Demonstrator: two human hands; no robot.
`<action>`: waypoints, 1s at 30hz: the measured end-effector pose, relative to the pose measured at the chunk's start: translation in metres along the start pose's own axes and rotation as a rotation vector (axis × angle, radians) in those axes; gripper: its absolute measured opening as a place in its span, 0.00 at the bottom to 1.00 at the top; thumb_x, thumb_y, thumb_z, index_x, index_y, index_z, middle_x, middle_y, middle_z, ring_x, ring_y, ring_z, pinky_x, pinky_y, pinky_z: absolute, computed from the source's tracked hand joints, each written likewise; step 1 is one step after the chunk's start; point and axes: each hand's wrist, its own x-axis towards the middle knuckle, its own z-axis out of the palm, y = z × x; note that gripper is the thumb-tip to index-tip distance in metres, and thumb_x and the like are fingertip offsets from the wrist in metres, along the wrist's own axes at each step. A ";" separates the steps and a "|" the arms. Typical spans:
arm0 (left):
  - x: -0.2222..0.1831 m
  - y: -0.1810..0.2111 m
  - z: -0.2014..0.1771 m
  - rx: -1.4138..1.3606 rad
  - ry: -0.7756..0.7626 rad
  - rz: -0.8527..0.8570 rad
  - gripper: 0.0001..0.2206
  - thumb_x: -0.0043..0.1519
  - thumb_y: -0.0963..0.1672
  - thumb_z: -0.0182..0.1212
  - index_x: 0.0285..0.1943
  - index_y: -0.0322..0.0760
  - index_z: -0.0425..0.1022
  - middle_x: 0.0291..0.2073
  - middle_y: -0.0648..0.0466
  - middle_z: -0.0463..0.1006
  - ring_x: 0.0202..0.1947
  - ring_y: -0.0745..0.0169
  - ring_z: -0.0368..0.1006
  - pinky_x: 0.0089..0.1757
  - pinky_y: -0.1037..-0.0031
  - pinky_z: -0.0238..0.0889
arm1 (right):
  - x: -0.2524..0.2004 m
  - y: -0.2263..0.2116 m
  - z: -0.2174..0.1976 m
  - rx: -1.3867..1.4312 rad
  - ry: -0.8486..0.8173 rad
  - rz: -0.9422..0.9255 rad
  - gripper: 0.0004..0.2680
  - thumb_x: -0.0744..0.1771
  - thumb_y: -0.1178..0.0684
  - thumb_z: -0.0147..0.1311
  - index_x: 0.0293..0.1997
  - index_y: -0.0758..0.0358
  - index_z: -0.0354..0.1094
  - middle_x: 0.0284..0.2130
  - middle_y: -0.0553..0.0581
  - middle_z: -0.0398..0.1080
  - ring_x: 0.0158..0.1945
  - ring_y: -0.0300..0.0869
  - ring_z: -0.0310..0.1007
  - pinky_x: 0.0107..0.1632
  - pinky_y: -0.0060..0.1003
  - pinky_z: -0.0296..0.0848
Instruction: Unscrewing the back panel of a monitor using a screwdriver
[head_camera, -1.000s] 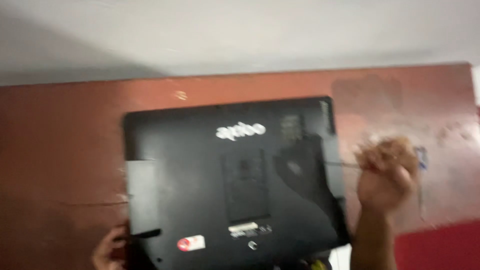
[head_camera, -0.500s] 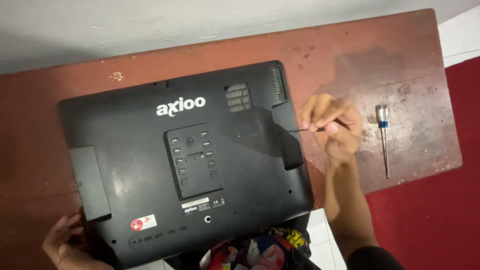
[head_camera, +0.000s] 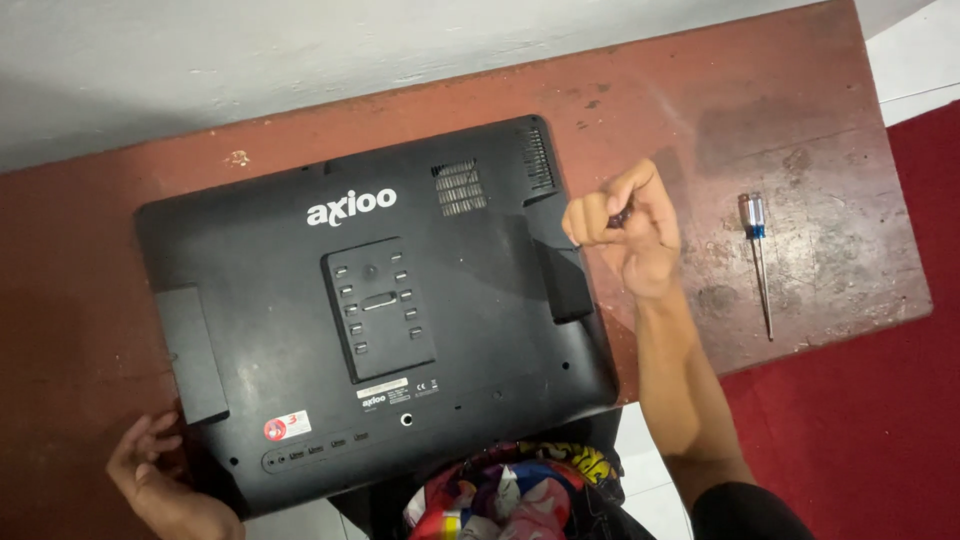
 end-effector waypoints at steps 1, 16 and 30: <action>-0.001 0.010 0.002 0.005 0.006 -0.056 0.21 0.69 0.47 0.32 0.66 0.32 0.62 0.58 0.42 0.73 0.50 0.58 0.62 0.50 0.67 0.52 | -0.002 0.002 -0.002 0.036 0.007 -0.003 0.09 0.73 0.47 0.45 0.43 0.57 0.50 0.20 0.48 0.44 0.23 0.37 0.42 0.33 0.36 0.50; 0.001 0.006 -0.003 0.049 -0.020 -0.081 0.22 0.67 0.46 0.34 0.67 0.32 0.62 0.56 0.45 0.73 0.53 0.55 0.65 0.49 0.64 0.51 | -0.009 -0.012 -0.015 0.092 -0.097 0.123 0.10 0.74 0.52 0.44 0.45 0.69 0.69 0.29 0.54 0.62 0.32 0.42 0.64 0.37 0.33 0.67; 0.001 0.022 -0.002 0.065 -0.019 -0.090 0.19 0.69 0.43 0.33 0.66 0.34 0.63 0.57 0.44 0.74 0.50 0.56 0.63 0.48 0.65 0.50 | -0.009 -0.009 -0.023 0.010 -0.103 0.077 0.05 0.72 0.50 0.50 0.45 0.54 0.59 0.33 0.52 0.60 0.35 0.40 0.65 0.41 0.31 0.70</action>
